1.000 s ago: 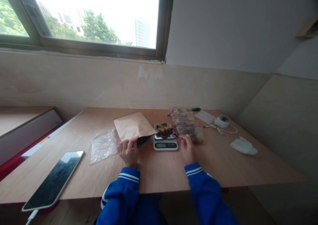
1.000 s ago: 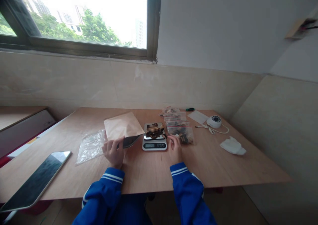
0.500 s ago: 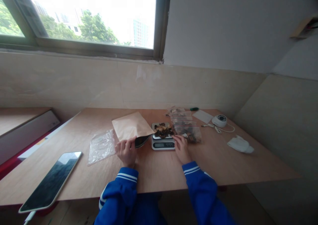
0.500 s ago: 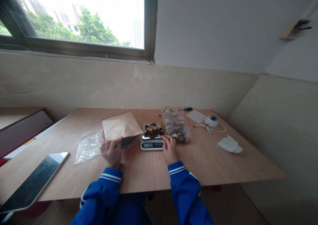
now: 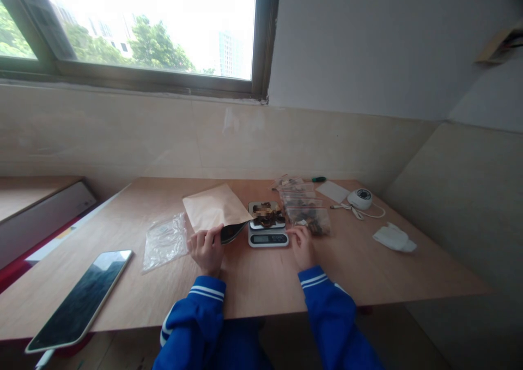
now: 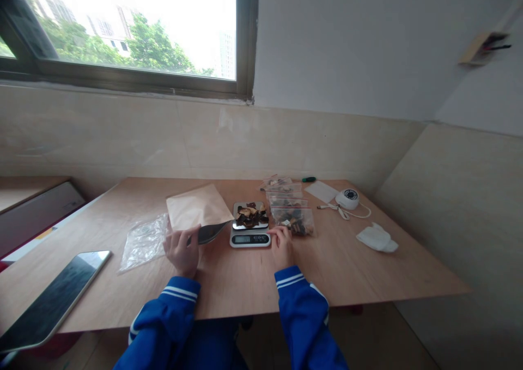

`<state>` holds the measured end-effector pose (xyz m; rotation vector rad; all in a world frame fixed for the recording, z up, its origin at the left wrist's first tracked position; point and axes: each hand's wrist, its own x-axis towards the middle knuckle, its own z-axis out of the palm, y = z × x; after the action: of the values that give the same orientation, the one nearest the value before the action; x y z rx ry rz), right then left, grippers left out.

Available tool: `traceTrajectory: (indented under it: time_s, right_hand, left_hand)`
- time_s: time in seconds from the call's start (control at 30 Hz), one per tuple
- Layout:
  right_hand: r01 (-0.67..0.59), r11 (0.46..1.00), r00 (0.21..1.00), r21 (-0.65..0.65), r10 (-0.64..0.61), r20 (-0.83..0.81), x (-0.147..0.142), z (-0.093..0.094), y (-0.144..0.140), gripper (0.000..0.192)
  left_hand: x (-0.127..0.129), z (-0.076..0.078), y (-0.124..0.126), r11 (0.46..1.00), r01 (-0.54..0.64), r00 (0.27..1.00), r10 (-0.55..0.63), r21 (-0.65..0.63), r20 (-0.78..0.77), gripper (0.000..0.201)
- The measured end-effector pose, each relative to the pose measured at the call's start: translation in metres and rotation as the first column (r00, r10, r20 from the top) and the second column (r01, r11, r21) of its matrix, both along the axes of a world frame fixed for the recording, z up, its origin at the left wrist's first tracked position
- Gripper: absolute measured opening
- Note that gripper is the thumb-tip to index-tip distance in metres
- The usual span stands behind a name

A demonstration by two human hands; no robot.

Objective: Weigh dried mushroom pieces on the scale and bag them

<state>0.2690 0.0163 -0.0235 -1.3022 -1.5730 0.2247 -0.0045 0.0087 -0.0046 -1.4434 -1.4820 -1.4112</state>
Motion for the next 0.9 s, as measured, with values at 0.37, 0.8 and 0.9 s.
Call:
traceTrajectory:
  time_s: [0.37,0.8,0.9]
  right_hand:
    - [0.015,1.000,1.000,0.007,-0.015,-0.006,0.000,0.001,-0.002,0.025]
    - [0.023,1.000,1.000,-0.007,-0.023,-0.004,0.002,-0.002,-0.001,0.024]
    - [0.024,1.000,1.000,-0.010,-0.024,-0.005,0.003,-0.003,0.000,0.025]
  left_hand:
    - [0.001,0.000,0.000,0.997,-0.019,1.000,0.020,-0.079,0.014,0.017]
    - [0.002,0.009,0.003,0.748,0.057,0.971,0.111,-0.661,0.210,0.024]
    - [-0.007,0.011,0.007,0.814,-0.001,0.931,0.214,-0.581,0.297,0.032]
